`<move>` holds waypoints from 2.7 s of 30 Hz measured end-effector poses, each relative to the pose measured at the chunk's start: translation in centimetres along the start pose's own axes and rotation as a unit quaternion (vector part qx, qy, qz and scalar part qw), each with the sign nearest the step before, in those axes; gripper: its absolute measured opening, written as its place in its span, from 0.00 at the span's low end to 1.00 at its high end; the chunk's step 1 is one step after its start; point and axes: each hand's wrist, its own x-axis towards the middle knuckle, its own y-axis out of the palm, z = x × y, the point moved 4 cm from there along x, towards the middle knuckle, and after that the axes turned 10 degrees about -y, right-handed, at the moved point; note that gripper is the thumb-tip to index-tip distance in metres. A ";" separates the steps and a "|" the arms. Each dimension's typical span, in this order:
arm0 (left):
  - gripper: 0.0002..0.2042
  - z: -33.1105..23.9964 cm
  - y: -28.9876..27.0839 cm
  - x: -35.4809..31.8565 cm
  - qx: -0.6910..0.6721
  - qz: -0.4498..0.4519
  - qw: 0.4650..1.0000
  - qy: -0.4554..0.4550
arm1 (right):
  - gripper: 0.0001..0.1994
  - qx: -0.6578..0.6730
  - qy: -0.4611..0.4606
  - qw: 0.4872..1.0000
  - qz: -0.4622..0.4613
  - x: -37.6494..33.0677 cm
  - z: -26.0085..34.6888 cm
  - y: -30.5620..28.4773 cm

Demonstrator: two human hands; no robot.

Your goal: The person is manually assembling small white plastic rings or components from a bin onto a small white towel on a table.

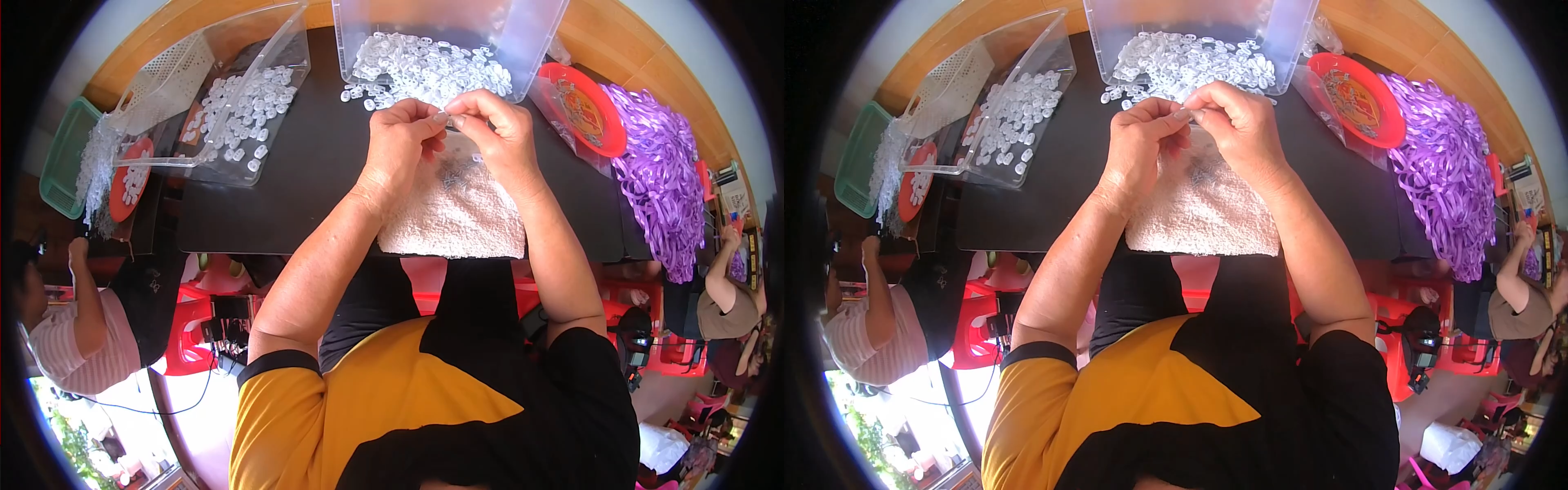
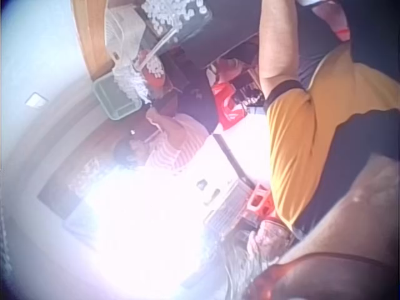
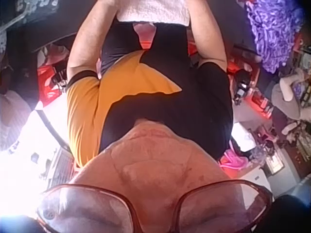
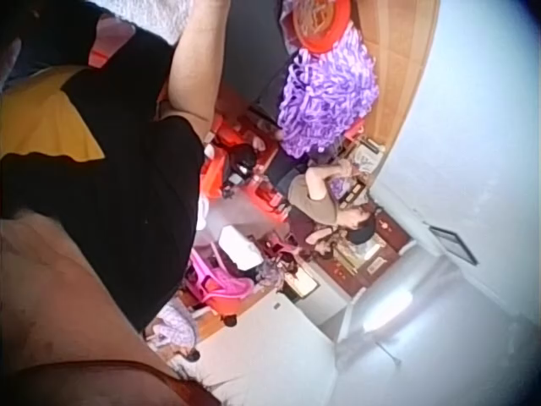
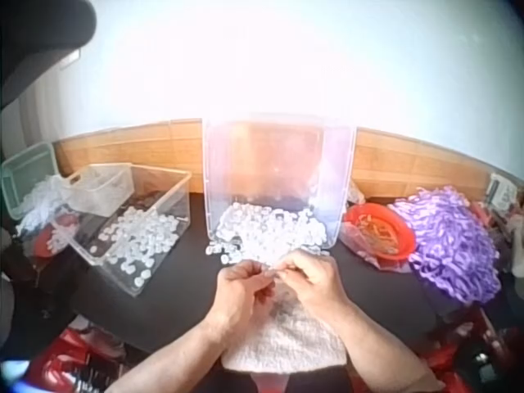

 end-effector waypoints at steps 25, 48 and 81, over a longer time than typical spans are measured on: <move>0.04 0.0 0.0 0.0 0.012 0.002 1.000 0.004 | 0.04 -0.007 0.014 1.000 0.025 0.1 0.2 0.0; 0.03 0.0 0.2 0.0 0.015 -0.006 1.000 0.002 | 0.07 -0.014 -0.001 1.000 0.011 0.0 0.1 0.1; 0.03 0.0 0.3 -0.2 0.045 -0.006 0.999 0.006 | 0.07 -0.006 0.003 1.000 -0.004 -0.2 0.0 0.5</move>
